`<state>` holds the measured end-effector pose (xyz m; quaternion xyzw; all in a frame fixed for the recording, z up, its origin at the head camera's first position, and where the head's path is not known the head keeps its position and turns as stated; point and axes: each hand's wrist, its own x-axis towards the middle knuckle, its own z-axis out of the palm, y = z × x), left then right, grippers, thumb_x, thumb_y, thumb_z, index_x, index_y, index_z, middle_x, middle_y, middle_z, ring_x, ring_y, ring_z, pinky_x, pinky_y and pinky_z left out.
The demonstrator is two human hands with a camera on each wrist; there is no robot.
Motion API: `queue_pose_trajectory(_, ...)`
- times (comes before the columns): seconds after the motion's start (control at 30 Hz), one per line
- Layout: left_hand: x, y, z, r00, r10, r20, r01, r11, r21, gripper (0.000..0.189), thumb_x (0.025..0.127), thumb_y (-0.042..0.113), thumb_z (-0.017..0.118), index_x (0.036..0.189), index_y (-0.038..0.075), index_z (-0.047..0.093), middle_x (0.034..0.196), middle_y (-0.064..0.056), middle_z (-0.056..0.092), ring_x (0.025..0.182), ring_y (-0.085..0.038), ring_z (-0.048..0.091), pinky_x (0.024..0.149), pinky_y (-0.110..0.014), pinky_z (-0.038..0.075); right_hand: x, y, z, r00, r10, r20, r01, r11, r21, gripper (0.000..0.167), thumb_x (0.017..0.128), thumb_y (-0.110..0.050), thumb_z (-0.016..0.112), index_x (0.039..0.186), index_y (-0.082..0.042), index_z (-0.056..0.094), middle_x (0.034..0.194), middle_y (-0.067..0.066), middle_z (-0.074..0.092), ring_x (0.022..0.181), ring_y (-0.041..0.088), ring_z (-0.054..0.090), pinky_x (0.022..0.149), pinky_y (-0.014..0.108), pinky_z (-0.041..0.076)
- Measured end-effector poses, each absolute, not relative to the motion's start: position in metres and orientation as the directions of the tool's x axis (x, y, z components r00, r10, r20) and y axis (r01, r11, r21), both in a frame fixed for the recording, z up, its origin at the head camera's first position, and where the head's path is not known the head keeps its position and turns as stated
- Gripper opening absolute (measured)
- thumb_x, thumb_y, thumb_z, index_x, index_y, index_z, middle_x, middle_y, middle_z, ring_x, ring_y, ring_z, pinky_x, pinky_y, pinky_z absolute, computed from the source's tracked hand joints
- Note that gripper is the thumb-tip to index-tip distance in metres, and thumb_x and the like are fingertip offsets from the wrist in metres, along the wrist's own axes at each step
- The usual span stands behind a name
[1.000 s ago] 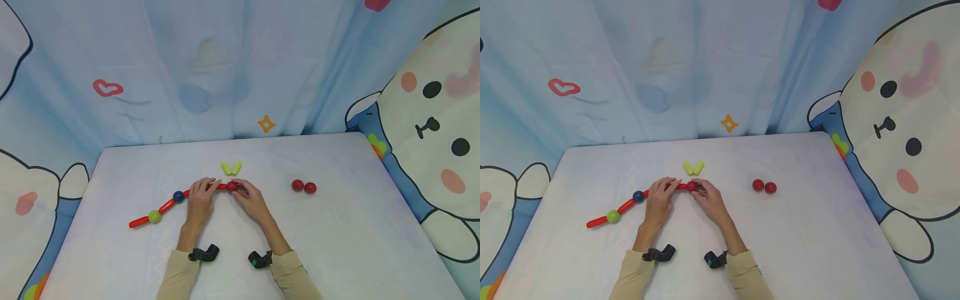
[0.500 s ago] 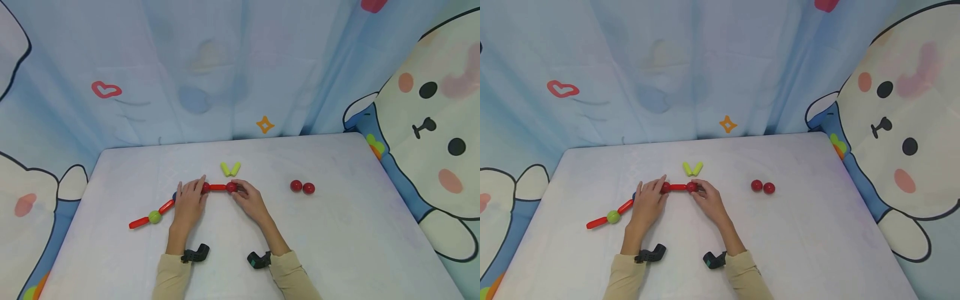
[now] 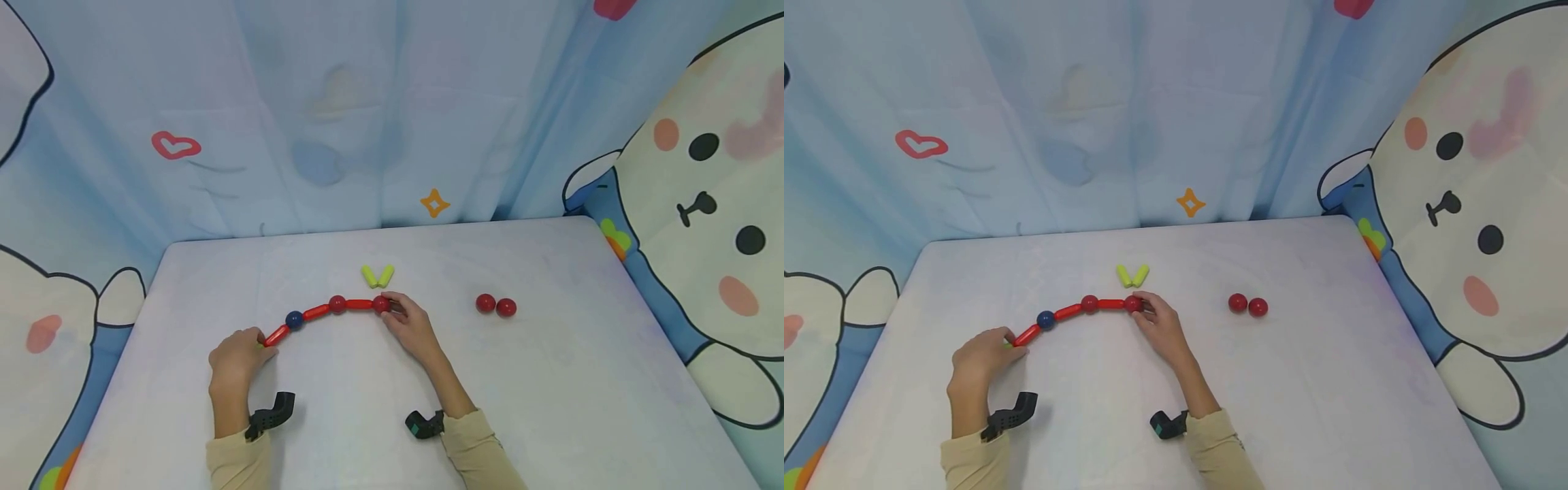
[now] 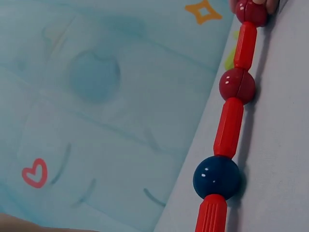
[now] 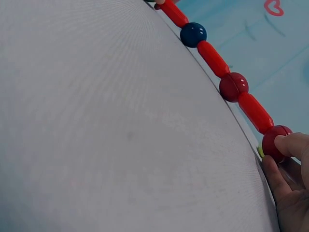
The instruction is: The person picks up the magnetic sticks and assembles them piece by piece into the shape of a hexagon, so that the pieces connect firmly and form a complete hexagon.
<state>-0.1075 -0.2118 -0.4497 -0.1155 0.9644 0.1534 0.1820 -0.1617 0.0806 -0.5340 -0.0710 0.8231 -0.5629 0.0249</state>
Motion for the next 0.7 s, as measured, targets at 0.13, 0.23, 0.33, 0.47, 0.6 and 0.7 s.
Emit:
queue_pose_trajectory(0.13, -0.107, -0.214, -0.450, -0.890, -0.165, -0.426, -0.297, 0.917, 0.266, 0.036, 0.088, 0.029, 0.069, 0.111, 0.000, 0.066, 0.089, -0.012, 0.066, 0.077, -0.025, 0.054, 0.069, -0.039, 0.043, -0.162, 0.081, -0.534, -0.989, -0.146, 0.037, -0.086, 0.351, -0.932, 0.040, 0.091, -0.011, 0.066, 0.130, -0.014, 0.057, 0.131, 0.007, 0.061, 0.120, 0.021, 0.060, 0.096, 0.032, 0.053)
queue_pose_trajectory(0.23, -0.108, -0.213, -0.451, -0.884, -0.159, -0.440, -0.300, 0.914, 0.272, 0.037, 0.089, 0.029, 0.068, 0.111, 0.000, 0.066, 0.085, -0.011, 0.064, 0.075, -0.025, 0.053, 0.068, -0.038, 0.042, -0.162, 0.081, -0.535, -0.987, -0.155, 0.048, -0.100, 0.343, -0.934, 0.040, 0.091, -0.010, 0.066, 0.130, -0.013, 0.057, 0.130, 0.008, 0.061, 0.121, 0.021, 0.060, 0.096, 0.029, 0.053)
queue_pose_trajectory(0.33, -0.109, -0.211, -0.450, -0.879, -0.145, -0.454, -0.296, 0.912, 0.283, 0.037, 0.090, 0.028, 0.066, 0.112, -0.002, 0.064, 0.082, -0.011, 0.062, 0.072, -0.024, 0.053, 0.064, -0.035, 0.042, -0.163, 0.082, -0.535, -0.985, -0.166, 0.055, -0.108, 0.329, -0.938, 0.040, 0.091, -0.010, 0.065, 0.130, -0.012, 0.057, 0.130, 0.008, 0.061, 0.121, 0.021, 0.060, 0.096, 0.028, 0.052)
queue_pose_trajectory(0.47, -0.110, -0.209, -0.450, -0.866, -0.134, -0.482, -0.315, 0.895, 0.316, 0.036, 0.092, 0.023, 0.062, 0.115, -0.004, 0.060, 0.079, -0.011, 0.058, 0.065, -0.022, 0.054, 0.057, -0.027, 0.042, -0.163, 0.083, -0.535, -0.981, -0.183, 0.059, -0.116, 0.322, -0.939, 0.041, 0.092, -0.010, 0.065, 0.132, -0.013, 0.056, 0.131, 0.008, 0.061, 0.122, 0.021, 0.059, 0.098, 0.029, 0.052)
queue_pose_trajectory(0.6, -0.108, -0.205, -0.449, -0.852, -0.135, -0.506, -0.347, 0.869, 0.353, 0.033, 0.092, 0.020, 0.059, 0.114, -0.005, 0.057, 0.076, -0.011, 0.057, 0.061, -0.021, 0.054, 0.053, -0.024, 0.041, -0.162, 0.083, -0.535, -0.976, -0.202, 0.086, -0.152, 0.339, -0.928, 0.043, 0.092, -0.010, 0.065, 0.133, -0.014, 0.056, 0.132, 0.008, 0.060, 0.122, 0.022, 0.059, 0.098, 0.030, 0.052)
queue_pose_trajectory(0.7, -0.107, -0.201, -0.447, -0.842, -0.142, -0.521, -0.365, 0.860, 0.356, 0.030, 0.091, 0.020, 0.059, 0.110, -0.003, 0.058, 0.074, -0.010, 0.057, 0.059, -0.020, 0.055, 0.052, -0.023, 0.041, -0.161, 0.084, -0.536, -0.971, -0.215, 0.108, -0.181, 0.360, -0.915, 0.042, 0.091, -0.008, 0.065, 0.133, -0.013, 0.058, 0.131, 0.008, 0.060, 0.122, 0.023, 0.059, 0.097, 0.031, 0.052)
